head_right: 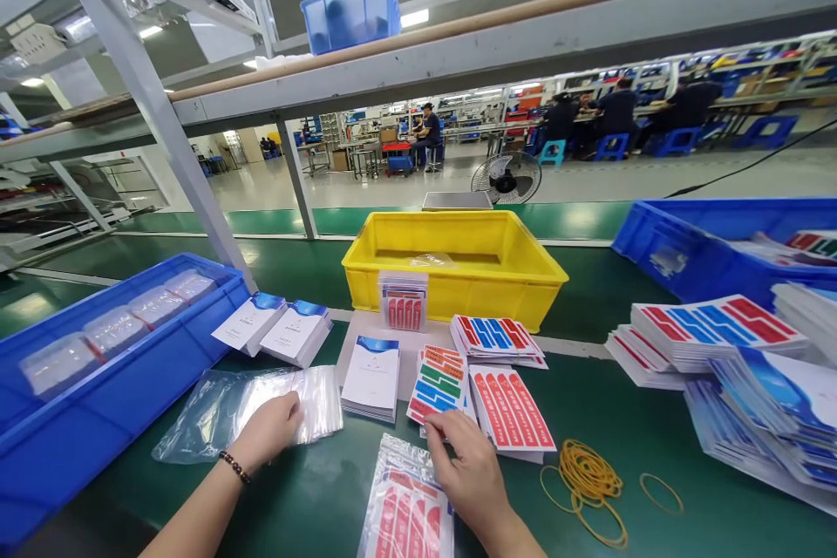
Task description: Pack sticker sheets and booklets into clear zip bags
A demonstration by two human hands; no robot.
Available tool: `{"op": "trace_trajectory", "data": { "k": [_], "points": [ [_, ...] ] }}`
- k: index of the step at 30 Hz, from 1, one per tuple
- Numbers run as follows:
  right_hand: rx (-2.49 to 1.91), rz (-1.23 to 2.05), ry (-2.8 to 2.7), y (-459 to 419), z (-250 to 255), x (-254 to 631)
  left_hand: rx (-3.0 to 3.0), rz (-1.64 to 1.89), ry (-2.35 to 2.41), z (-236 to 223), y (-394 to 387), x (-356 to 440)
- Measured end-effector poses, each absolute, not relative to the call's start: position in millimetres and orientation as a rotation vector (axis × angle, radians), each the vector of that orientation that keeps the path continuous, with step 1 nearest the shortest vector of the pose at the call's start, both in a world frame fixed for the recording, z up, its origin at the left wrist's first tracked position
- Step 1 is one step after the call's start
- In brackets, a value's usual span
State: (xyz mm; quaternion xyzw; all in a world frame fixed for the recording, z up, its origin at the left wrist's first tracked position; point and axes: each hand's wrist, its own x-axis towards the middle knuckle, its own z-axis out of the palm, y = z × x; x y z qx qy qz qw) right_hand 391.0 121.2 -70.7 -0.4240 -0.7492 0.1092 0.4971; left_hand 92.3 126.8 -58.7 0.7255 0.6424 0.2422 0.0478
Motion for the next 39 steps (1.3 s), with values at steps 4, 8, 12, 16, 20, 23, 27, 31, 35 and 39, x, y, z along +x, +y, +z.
{"op": "trace_trajectory", "data": {
  "k": [4, 8, 12, 16, 20, 23, 27, 31, 35, 39],
  "points": [
    [-1.03, 0.35, -1.793, 120, -67, 390, 2.092, 0.74, 1.891, -39, 124, 103],
    [-0.975, 0.682, -1.881, 118, -67, 388, 1.987, 0.66, 1.68, -19, 117, 135],
    [-0.923, 1.269, -1.81, 114, -80, 384, 2.029, 0.547, 1.518, -21, 111, 180],
    [-1.05, 1.178, -1.841, 112, -92, 383, 2.123, 0.433, 1.42, -26, 111, 217],
    [-1.089, 0.551, -2.089, 115, -93, 387, 1.866, 0.563, 1.296, -35, 119, 233],
    [-1.066, 0.223, -2.161, 116, -93, 389, 1.464, 0.745, 1.208, -51, 127, 239],
    [-1.024, 0.096, -2.149, 115, -87, 386, 1.192, 0.775, 1.171, -69, 132, 242],
    [-1.169, 0.491, -2.105, 114, -77, 384, 1.248, 0.85, 1.163, -74, 132, 239],
    [-1.273, 0.75, -1.997, 115, -73, 385, 1.321, 0.826, 1.167, -77, 129, 237],
    [-1.253, 0.875, -1.997, 116, -71, 383, 1.356, 0.772, 1.131, -78, 127, 237]
  ]
}}
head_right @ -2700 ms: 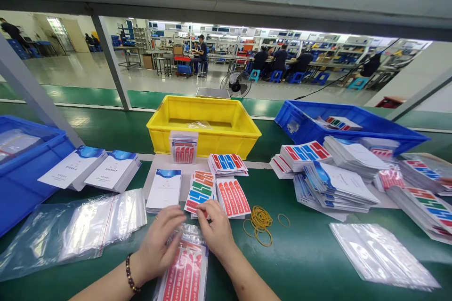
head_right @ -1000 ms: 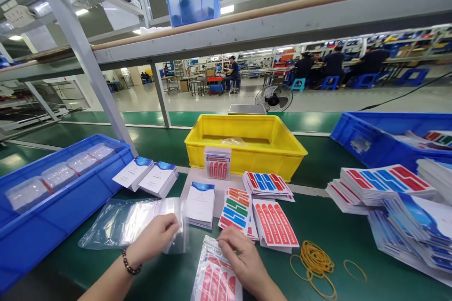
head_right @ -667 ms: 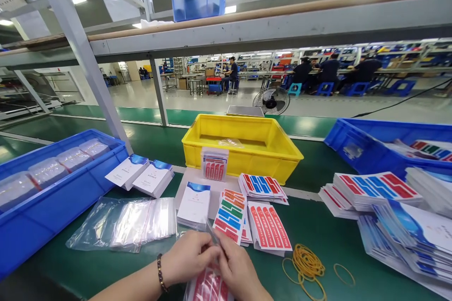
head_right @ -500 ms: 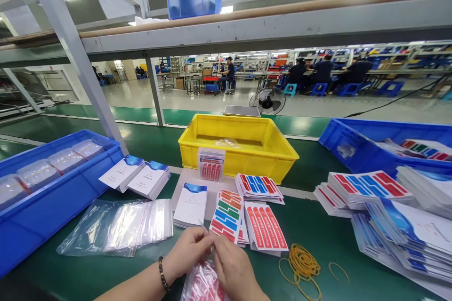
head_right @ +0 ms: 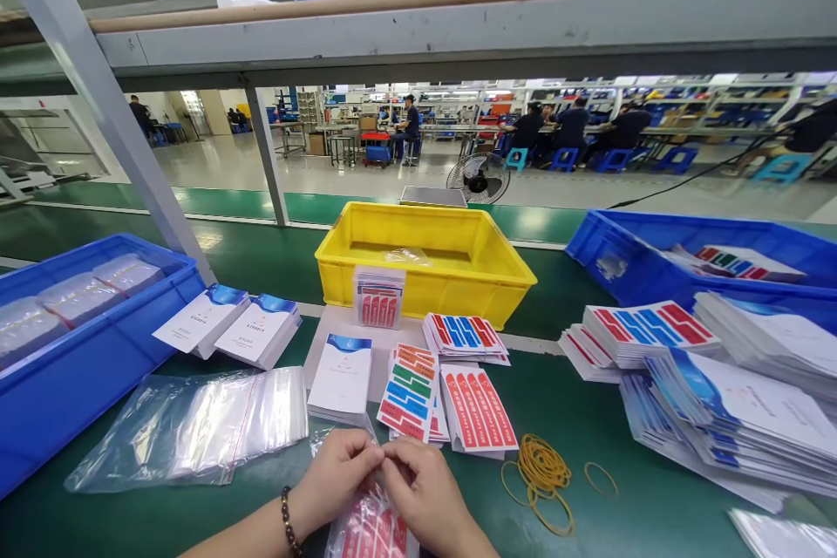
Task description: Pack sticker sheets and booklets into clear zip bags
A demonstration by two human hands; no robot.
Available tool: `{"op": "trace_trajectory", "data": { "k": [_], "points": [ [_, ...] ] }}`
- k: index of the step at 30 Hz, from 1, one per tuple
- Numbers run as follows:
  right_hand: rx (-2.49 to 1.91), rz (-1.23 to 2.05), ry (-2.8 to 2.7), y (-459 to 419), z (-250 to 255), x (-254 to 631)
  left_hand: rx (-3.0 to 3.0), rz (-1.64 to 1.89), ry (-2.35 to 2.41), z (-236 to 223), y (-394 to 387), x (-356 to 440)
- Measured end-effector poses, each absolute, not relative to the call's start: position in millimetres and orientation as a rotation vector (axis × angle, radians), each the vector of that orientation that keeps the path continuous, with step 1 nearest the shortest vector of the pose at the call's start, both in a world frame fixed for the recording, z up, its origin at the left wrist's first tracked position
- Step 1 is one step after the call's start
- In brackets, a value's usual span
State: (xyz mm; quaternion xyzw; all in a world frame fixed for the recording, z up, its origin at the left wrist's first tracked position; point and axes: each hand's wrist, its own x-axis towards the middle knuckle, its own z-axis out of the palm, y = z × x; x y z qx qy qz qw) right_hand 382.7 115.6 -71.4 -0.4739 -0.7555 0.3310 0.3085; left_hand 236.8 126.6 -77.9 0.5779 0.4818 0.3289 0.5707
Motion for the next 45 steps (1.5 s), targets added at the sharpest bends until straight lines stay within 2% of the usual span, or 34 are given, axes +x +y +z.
{"op": "trace_trajectory", "data": {
  "k": [9, 18, 26, 31, 37, 39, 42, 45],
  "points": [
    [-1.295, 0.906, -2.038, 116, -76, 382, 1.547, 0.746, 1.203, -72, 125, 236],
    [-1.54, 0.569, -2.122, 113, -85, 375, 1.605, 0.612, 1.194, -72, 131, 235],
    [-1.519, 0.385, -1.984, 122, -86, 388, 1.541, 0.576, 1.142, -69, 129, 233],
    [-1.246, 0.376, -2.001, 119, -72, 390, 1.416, 0.653, 1.173, -69, 132, 230],
    [-1.02, 0.156, -2.161, 113, -75, 381, 1.263, 0.723, 1.171, -66, 140, 222],
    [-1.042, 0.274, -2.135, 115, -74, 386, 1.332, 0.821, 1.162, -60, 139, 218],
    [-1.099, 0.677, -2.125, 116, -65, 396, 1.803, 1.038, 0.988, -49, 135, 212],
    [-1.132, 0.996, -2.158, 117, -53, 404, 2.166, 0.87, 0.797, -42, 132, 208]
  ]
}}
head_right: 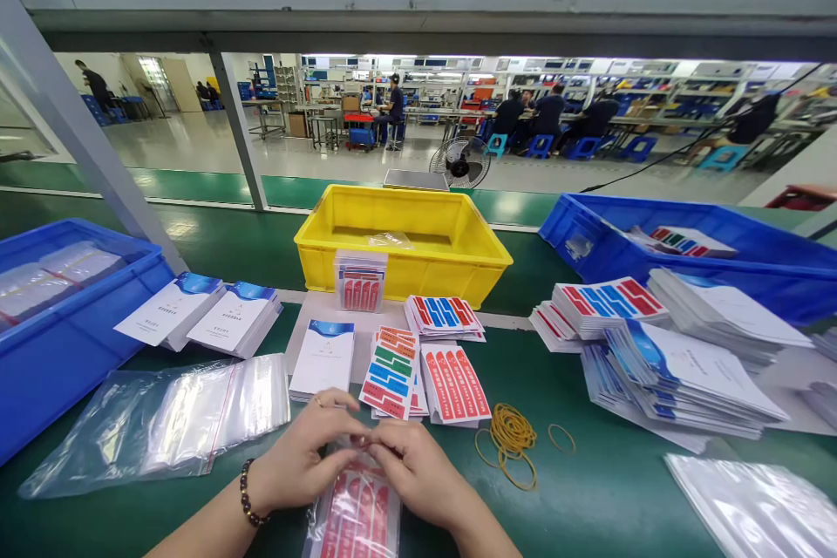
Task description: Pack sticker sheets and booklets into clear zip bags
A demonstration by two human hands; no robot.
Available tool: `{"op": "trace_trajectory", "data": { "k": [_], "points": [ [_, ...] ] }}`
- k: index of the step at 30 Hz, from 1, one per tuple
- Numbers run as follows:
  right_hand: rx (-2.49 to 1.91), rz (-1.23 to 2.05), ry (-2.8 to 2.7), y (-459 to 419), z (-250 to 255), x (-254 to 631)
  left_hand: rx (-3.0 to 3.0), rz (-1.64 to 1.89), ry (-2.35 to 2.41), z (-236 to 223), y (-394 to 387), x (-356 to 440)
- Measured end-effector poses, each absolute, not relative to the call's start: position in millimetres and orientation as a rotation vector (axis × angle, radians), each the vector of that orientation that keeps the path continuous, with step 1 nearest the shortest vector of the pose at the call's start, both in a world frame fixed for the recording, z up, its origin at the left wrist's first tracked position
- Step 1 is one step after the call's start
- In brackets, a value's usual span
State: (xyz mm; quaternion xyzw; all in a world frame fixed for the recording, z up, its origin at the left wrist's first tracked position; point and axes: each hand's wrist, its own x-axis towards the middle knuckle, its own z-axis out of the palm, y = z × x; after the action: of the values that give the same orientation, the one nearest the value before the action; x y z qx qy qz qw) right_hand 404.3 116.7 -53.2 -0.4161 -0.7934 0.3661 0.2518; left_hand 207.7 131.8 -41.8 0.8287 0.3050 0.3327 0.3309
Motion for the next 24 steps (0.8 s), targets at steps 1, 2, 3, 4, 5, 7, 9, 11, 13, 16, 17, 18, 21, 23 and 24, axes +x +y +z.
{"op": "trace_trajectory", "data": {
  "k": [1, 2, 3, 4, 5, 7, 9, 11, 13, 16, 17, 18, 21, 23, 24],
  "points": [
    [-1.155, 1.057, -2.163, 118, -50, 407, 2.197, 0.776, 0.823, -41, 132, 207],
    [-1.178, 1.11, -2.162, 119, -47, 410, 2.206, 0.695, 0.879, -40, 132, 206],
    [-1.187, 1.16, -2.159, 120, -45, 414, 2.206, 0.631, 0.943, -39, 133, 205],
    [-1.172, 1.201, -2.158, 122, -44, 417, 2.204, 0.585, 0.999, -39, 134, 204],
    [-1.133, 1.23, -2.158, 123, -43, 420, 2.199, 0.551, 1.039, -39, 136, 203],
    [-1.028, 1.239, -2.156, 126, -43, 424, 2.172, 0.499, 1.063, -39, 138, 201],
    [-0.982, 1.171, -2.109, 129, -45, 422, 2.087, 0.451, 1.034, -40, 139, 200],
    [-1.021, 1.024, -2.025, 133, -48, 415, 1.943, 0.409, 0.962, -42, 139, 200],
    [-1.053, 0.818, -1.997, 139, -53, 403, 1.799, 0.359, 0.861, -44, 136, 202],
    [-1.011, 0.46, -2.147, 150, -60, 379, 1.66, 0.268, 0.709, -49, 132, 204],
    [-0.993, 0.335, -2.218, 154, -62, 371, 1.635, 0.243, 0.669, -50, 131, 205],
    [-0.99, 0.211, -2.284, 159, -64, 362, 1.62, 0.229, 0.636, -51, 130, 205],
    [-1.046, -0.07, -2.445, 168, -71, 341, 1.629, 0.234, 0.6, -53, 129, 204],
    [-1.063, -0.149, -2.499, 172, -73, 333, 1.629, 0.261, 0.605, -52, 129, 204],
    [-1.051, -0.169, -2.501, 173, -74, 330, 1.625, 0.278, 0.605, -51, 129, 203]
  ]
}}
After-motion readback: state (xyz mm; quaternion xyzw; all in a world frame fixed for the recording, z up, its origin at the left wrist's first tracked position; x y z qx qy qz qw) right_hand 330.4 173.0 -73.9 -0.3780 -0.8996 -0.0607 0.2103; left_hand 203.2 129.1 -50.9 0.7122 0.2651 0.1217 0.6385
